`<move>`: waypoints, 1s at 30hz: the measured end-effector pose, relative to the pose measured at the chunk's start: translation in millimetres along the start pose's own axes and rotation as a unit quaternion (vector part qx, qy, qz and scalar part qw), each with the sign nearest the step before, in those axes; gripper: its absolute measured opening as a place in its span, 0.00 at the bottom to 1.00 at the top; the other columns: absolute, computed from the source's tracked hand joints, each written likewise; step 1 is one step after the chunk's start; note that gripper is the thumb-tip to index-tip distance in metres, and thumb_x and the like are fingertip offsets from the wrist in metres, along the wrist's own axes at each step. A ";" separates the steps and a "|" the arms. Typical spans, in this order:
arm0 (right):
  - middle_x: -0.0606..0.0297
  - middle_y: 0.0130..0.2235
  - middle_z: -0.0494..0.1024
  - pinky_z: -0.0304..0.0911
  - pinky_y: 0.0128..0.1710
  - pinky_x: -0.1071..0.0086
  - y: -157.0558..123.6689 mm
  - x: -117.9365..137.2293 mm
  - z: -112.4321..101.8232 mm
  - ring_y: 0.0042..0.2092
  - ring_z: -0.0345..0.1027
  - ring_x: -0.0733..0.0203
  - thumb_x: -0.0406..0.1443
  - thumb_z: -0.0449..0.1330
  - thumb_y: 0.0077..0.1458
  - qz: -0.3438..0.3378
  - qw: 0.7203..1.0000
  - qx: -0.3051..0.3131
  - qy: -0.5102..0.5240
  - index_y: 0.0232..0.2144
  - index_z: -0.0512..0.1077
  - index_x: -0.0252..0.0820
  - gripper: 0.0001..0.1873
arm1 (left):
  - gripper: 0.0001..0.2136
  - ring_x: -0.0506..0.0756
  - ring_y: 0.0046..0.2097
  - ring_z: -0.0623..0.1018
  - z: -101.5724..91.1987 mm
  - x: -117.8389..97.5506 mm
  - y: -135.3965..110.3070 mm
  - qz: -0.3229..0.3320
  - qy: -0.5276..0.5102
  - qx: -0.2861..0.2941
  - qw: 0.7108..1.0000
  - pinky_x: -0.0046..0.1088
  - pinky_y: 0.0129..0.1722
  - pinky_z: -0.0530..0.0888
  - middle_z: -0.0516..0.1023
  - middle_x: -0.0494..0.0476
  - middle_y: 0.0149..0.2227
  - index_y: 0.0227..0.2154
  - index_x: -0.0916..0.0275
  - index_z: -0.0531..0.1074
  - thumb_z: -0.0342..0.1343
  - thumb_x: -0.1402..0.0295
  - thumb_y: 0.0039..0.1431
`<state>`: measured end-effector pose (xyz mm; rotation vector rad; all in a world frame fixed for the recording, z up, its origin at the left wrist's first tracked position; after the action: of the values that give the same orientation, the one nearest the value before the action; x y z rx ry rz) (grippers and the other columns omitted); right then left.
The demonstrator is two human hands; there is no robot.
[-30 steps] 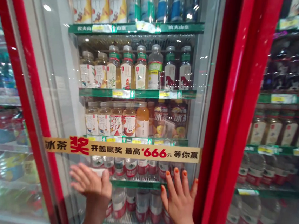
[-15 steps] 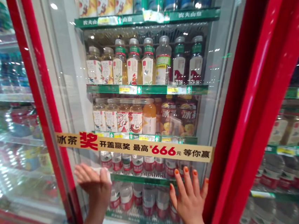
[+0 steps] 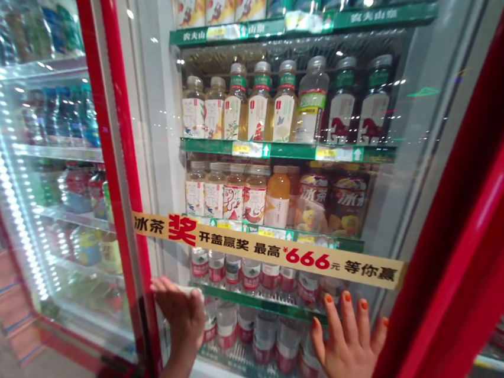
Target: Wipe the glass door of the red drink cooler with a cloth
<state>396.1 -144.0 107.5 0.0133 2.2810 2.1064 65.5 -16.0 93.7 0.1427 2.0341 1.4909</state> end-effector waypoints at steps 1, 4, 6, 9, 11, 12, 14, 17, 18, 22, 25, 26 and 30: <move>0.66 0.79 0.54 0.36 0.81 0.39 0.8 0.6 -0.8 0.81 0.46 0.45 0.45 0.61 0.70 -0.001 1.000 -0.002 -0.001 0.78 0.55 0.55 0.39 | 0.40 0.75 0.81 0.46 -0.7 -1.6 9.4 -0.015 0.005 -0.011 1.000 0.68 0.78 0.53 0.38 0.87 0.80 0.78 0.70 0.24 0.43 0.66 0.77; 0.65 0.79 0.55 0.37 0.81 0.39 1.4 0.2 -2.8 0.80 0.47 0.45 0.46 0.60 0.71 0.001 1.000 -0.006 -0.004 0.77 0.56 0.55 0.38 | 0.41 0.75 0.82 0.42 15.0 -45.6 -4.2 0.036 0.025 0.016 0.999 0.68 0.78 0.52 0.37 0.83 0.81 0.79 0.69 0.32 0.50 0.62 0.75; 0.64 0.79 0.56 0.39 0.80 0.36 -0.4 -1.1 -2.3 0.80 0.49 0.43 0.46 0.60 0.70 0.004 1.000 -0.006 -0.003 0.77 0.56 0.56 0.38 | 0.42 0.74 0.82 0.42 32.4 -85.0 -44.6 0.145 0.039 0.070 0.986 0.66 0.79 0.50 0.41 0.78 0.81 0.80 0.67 0.42 0.55 0.57 0.73; 0.62 0.78 0.59 0.42 0.78 0.32 -4.1 -3.2 -0.2 0.79 0.51 0.39 0.45 0.61 0.69 0.007 1.000 -0.004 -0.002 0.77 0.56 0.57 0.39 | 0.40 0.70 0.83 0.44 33.7 -89.9 -93.6 0.214 0.047 0.072 0.973 0.63 0.79 0.50 0.47 0.75 0.81 0.79 0.66 0.48 0.55 0.54 0.73; 0.61 0.78 0.60 0.42 0.78 0.31 -5.1 -3.5 0.7 0.79 0.51 0.39 0.45 0.61 0.68 0.008 1.000 -0.005 -0.003 0.77 0.56 0.57 0.40 | 0.37 0.70 0.82 0.49 21.3 -47.8 -83.9 0.122 0.020 0.043 0.991 0.64 0.78 0.55 0.52 0.78 0.79 0.78 0.68 0.51 0.51 0.53 0.75; 0.62 0.78 0.59 0.41 0.78 0.32 -4.8 -3.2 0.7 0.79 0.51 0.39 0.45 0.61 0.69 0.007 1.000 -0.006 -0.003 0.77 0.56 0.57 0.39 | 0.36 0.71 0.82 0.51 15.1 -23.4 -68.8 0.065 0.004 0.030 0.997 0.64 0.77 0.57 0.54 0.80 0.79 0.77 0.69 0.52 0.47 0.53 0.76; 0.63 0.79 0.57 0.40 0.79 0.36 -3.5 -2.4 -0.1 0.80 0.49 0.42 0.46 0.60 0.70 0.004 1.000 -0.010 -0.003 0.77 0.56 0.56 0.38 | 0.35 0.72 0.81 0.52 5.5 11.7 -28.9 -0.024 -0.010 0.004 1.000 0.66 0.77 0.58 0.54 0.85 0.78 0.77 0.73 0.50 0.41 0.55 0.77; 0.65 0.79 0.56 0.38 0.80 0.39 -1.5 -1.4 -2.8 0.80 0.48 0.44 0.46 0.59 0.71 0.002 1.000 -0.015 0.001 0.77 0.58 0.55 0.36 | 0.36 0.70 0.82 0.48 2.5 10.4 19.2 -0.082 0.004 -0.016 0.996 0.66 0.78 0.53 0.48 0.87 0.79 0.78 0.75 0.38 0.38 0.57 0.78; 0.65 0.79 0.57 0.38 0.80 0.39 -1.4 -1.6 -3.0 0.80 0.48 0.44 0.47 0.59 0.71 0.003 1.000 -0.013 0.005 0.77 0.58 0.54 0.36 | 0.38 0.70 0.82 0.46 5.5 -1.9 24.2 -0.087 0.007 -0.011 0.996 0.65 0.79 0.52 0.45 0.85 0.80 0.79 0.74 0.36 0.40 0.56 0.78; 0.64 0.78 0.57 0.39 0.80 0.36 -3.6 -3.8 -1.7 0.79 0.50 0.40 0.46 0.62 0.69 0.014 1.000 -0.004 0.022 0.77 0.58 0.56 0.38 | 0.44 0.72 0.82 0.43 28.8 -83.4 -18.5 0.075 0.036 0.064 0.994 0.64 0.79 0.50 0.42 0.79 0.81 0.79 0.70 0.43 0.55 0.52 0.72; 0.66 0.78 0.58 0.41 0.79 0.32 -6.4 -6.2 -0.3 0.79 0.52 0.38 0.45 0.62 0.68 0.023 0.999 -0.012 0.021 0.76 0.58 0.58 0.38 | 0.48 0.72 0.82 0.44 34.4 -105.9 -83.6 0.221 0.094 0.049 0.969 0.63 0.80 0.48 0.44 0.78 0.81 0.78 0.72 0.49 0.62 0.49 0.66; 0.66 0.78 0.58 0.41 0.79 0.32 -7.0 -6.4 0.6 0.78 0.52 0.38 0.45 0.62 0.68 0.023 0.999 -0.014 0.018 0.76 0.58 0.59 0.39 | 0.49 0.73 0.82 0.44 35.5 -100.9 -100.1 0.244 0.103 0.038 0.964 0.62 0.81 0.47 0.44 0.79 0.80 0.77 0.73 0.50 0.63 0.49 0.64; 0.65 0.78 0.58 0.41 0.79 0.33 -7.2 -4.7 5.0 0.79 0.50 0.39 0.44 0.65 0.66 0.008 1.000 -0.004 0.008 0.77 0.56 0.59 0.42 | 0.49 0.72 0.82 0.45 43.0 -72.8 -124.4 0.265 0.087 0.018 0.960 0.61 0.81 0.47 0.44 0.79 0.81 0.78 0.73 0.49 0.65 0.52 0.64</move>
<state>401.0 -139.8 100.1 0.0160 2.2894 2.1307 179.3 -56.1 3.9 0.6342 2.2789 1.8343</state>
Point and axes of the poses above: each hand's wrist, its own y-axis towards the middle knuckle, its own z-axis out of the palm, x = y × z, the point moved 9 cm from there along y, towards the middle knuckle
